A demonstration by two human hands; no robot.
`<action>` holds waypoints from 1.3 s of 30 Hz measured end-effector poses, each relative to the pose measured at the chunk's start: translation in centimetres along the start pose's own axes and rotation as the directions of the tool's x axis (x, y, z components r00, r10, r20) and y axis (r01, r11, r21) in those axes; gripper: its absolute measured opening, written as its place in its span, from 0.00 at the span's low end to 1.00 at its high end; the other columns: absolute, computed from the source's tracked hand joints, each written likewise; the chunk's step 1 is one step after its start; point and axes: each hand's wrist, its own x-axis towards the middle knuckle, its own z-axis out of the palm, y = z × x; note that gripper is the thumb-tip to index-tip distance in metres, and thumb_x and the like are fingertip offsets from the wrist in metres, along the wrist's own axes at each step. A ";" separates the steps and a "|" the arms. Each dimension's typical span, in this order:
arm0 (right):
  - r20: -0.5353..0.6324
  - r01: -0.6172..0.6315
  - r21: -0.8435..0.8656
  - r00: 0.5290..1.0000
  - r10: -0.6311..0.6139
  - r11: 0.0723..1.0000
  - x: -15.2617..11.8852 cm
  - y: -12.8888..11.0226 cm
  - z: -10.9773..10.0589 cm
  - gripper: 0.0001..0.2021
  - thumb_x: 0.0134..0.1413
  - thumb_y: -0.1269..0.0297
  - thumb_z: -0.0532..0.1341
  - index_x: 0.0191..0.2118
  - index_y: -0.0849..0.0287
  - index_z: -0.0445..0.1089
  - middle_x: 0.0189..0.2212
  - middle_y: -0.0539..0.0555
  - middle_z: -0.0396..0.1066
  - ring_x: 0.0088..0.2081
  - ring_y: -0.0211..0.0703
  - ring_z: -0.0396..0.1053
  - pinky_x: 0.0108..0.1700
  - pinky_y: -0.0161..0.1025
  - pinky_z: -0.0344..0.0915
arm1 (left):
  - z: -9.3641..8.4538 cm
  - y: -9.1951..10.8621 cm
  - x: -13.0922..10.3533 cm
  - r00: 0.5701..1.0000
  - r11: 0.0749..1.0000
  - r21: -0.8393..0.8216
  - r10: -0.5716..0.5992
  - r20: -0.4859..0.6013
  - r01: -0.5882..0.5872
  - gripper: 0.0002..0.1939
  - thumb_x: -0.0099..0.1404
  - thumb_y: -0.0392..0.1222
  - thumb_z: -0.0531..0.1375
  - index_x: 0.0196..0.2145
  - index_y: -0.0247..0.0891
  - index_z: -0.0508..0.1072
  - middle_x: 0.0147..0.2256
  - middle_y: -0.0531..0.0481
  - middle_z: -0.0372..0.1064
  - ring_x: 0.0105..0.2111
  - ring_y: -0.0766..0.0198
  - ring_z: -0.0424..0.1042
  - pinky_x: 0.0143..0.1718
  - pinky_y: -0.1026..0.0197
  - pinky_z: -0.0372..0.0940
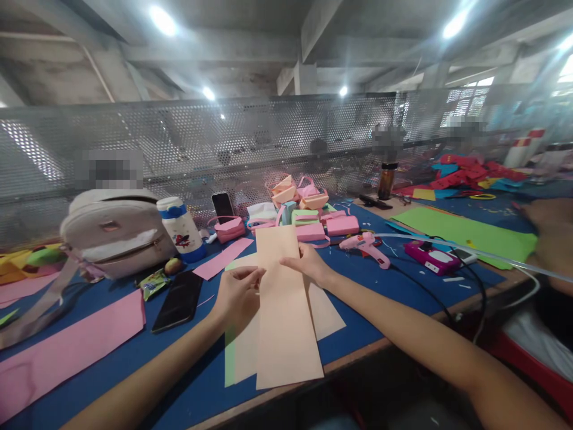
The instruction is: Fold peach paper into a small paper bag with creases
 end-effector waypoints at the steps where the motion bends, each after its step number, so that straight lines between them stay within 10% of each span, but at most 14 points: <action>1: 0.001 -0.003 -0.003 1.000 0.003 1.000 0.0 0.0 0.0 0.25 0.37 0.53 0.75 0.42 0.61 0.75 0.42 0.59 0.79 0.42 0.56 0.78 0.41 0.45 0.74 | 0.1 0.0 0.0 1.000 1.000 -0.004 -0.004 0.002 0.004 0.11 0.69 0.43 0.62 0.31 0.32 0.73 0.26 0.56 0.68 0.24 0.69 0.70 0.28 0.64 0.68; 16: 0.183 -0.070 -0.063 0.980 0.081 0.995 -0.6 -0.2 0.2 0.23 0.35 0.55 0.76 0.39 0.63 0.78 0.39 0.59 0.80 0.41 0.55 0.78 0.42 0.46 0.74 | -1.2 0.9 0.6 0.996 0.996 -0.032 0.088 -0.015 -0.088 0.13 0.68 0.44 0.62 0.29 0.33 0.72 0.26 0.56 0.68 0.26 0.67 0.71 0.30 0.62 0.69; 39: 0.058 -0.090 0.036 0.994 0.088 0.995 -0.4 -0.1 0.3 0.28 0.27 0.54 0.78 0.39 0.61 0.75 0.37 0.58 0.80 0.38 0.56 0.78 0.40 0.46 0.74 | -0.5 0.8 0.3 1.000 0.997 -0.082 0.016 0.026 -0.014 0.10 0.68 0.42 0.63 0.31 0.32 0.73 0.27 0.56 0.70 0.25 0.68 0.71 0.28 0.64 0.69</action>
